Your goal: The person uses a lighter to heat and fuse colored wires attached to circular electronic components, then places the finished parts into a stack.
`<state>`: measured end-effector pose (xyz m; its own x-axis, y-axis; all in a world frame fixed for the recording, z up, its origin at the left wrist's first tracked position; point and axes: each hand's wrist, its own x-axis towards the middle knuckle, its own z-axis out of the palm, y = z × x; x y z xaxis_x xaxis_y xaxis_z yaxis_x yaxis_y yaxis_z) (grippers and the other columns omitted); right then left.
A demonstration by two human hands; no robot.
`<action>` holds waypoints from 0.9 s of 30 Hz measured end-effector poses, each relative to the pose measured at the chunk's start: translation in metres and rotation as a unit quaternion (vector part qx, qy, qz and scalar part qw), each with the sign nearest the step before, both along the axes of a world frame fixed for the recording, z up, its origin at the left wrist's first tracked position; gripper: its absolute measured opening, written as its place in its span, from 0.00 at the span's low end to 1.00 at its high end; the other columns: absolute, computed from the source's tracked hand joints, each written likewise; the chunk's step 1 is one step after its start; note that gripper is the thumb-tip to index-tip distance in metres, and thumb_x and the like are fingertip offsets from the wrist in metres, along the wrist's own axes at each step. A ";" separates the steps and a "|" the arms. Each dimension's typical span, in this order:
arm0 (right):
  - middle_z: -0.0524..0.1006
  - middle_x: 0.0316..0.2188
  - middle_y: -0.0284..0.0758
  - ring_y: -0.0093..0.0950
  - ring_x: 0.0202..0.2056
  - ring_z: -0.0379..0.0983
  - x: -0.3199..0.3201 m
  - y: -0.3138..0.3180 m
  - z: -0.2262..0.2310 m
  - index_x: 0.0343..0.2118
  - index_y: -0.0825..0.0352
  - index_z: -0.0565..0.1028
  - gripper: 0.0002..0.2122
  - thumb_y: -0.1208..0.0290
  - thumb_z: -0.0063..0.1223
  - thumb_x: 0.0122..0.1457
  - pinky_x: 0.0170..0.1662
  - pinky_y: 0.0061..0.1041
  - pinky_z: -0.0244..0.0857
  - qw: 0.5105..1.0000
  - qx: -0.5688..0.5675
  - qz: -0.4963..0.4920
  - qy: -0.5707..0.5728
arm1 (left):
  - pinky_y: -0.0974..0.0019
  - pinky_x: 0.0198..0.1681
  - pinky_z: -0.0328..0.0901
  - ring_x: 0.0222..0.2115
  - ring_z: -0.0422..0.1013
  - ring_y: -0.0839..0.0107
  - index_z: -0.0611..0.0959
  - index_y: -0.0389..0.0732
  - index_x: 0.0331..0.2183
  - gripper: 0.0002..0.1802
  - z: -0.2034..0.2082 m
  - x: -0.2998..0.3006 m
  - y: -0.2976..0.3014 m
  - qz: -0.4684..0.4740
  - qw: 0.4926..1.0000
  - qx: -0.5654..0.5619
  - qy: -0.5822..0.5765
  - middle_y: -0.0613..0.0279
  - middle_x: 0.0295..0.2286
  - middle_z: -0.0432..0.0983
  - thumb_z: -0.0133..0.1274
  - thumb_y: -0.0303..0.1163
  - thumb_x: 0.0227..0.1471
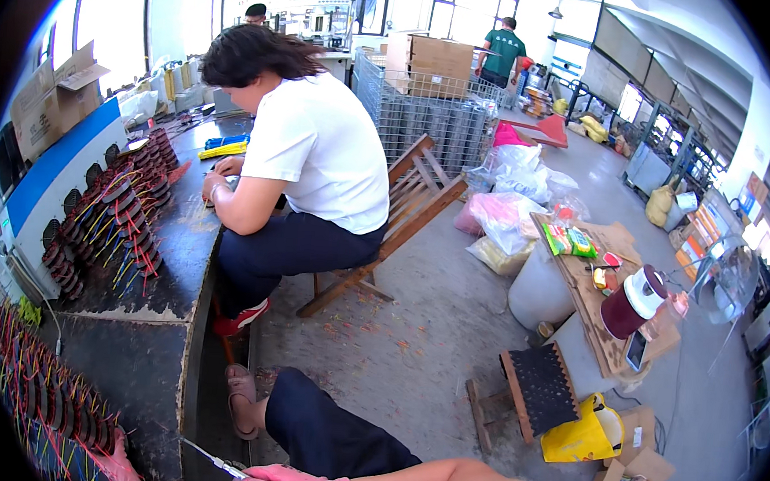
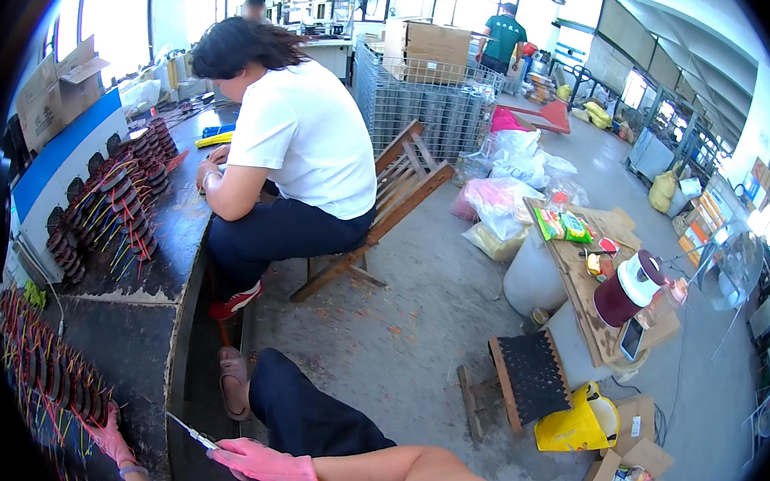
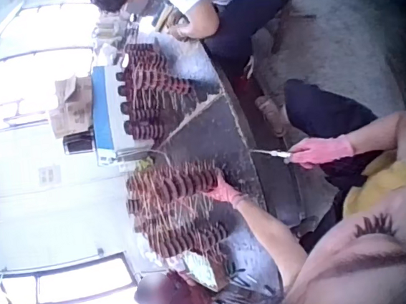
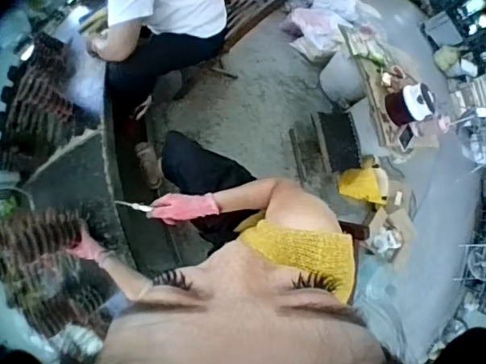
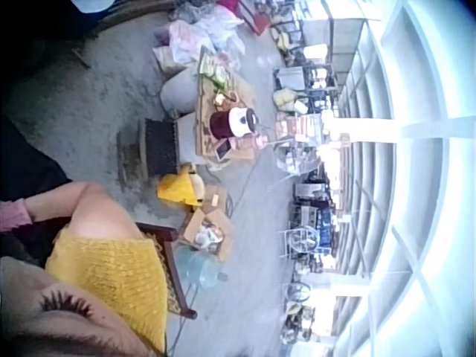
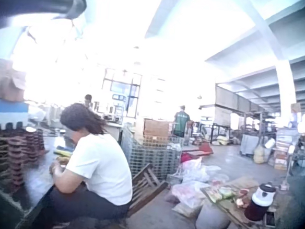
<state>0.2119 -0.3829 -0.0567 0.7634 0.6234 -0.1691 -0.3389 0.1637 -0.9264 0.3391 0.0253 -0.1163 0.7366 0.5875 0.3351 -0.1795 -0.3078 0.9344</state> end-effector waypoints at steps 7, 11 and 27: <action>0.63 0.14 0.27 0.19 0.17 0.57 -0.004 -0.004 0.007 0.28 0.63 0.67 0.19 0.52 0.41 0.68 0.24 0.25 0.52 0.999 -0.027 0.003 -0.031 | 0.61 0.57 0.63 0.53 0.68 0.62 0.56 0.40 0.64 0.48 0.001 -0.008 0.004 0.043 0.996 0.077 -0.021 0.52 0.56 0.65 0.61 0.22 0.46; 0.64 0.14 0.27 0.20 0.18 0.58 -0.006 -0.004 0.003 0.29 0.63 0.66 0.18 0.53 0.40 0.68 0.25 0.25 0.53 1.000 -0.021 0.005 -0.015 | 0.58 0.62 0.55 0.57 0.63 0.60 0.55 0.41 0.65 0.51 0.019 -0.025 -0.024 0.128 0.971 0.193 0.057 0.53 0.59 0.61 0.64 0.32 0.45; 0.63 0.14 0.27 0.18 0.19 0.58 -0.014 -0.009 0.014 0.27 0.64 0.65 0.18 0.54 0.40 0.68 0.25 0.25 0.53 0.998 -0.015 -0.019 -0.057 | 0.59 0.61 0.56 0.55 0.64 0.61 0.56 0.41 0.65 0.52 0.028 -0.046 -0.032 0.117 0.966 0.223 0.056 0.54 0.58 0.64 0.66 0.32 0.43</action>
<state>0.1974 -0.3920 -0.0425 0.8017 0.5895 -0.0990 -0.2260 0.1456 -0.9632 0.2936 -0.0070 -0.0885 0.6471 0.5585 0.5189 0.0393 -0.7042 0.7089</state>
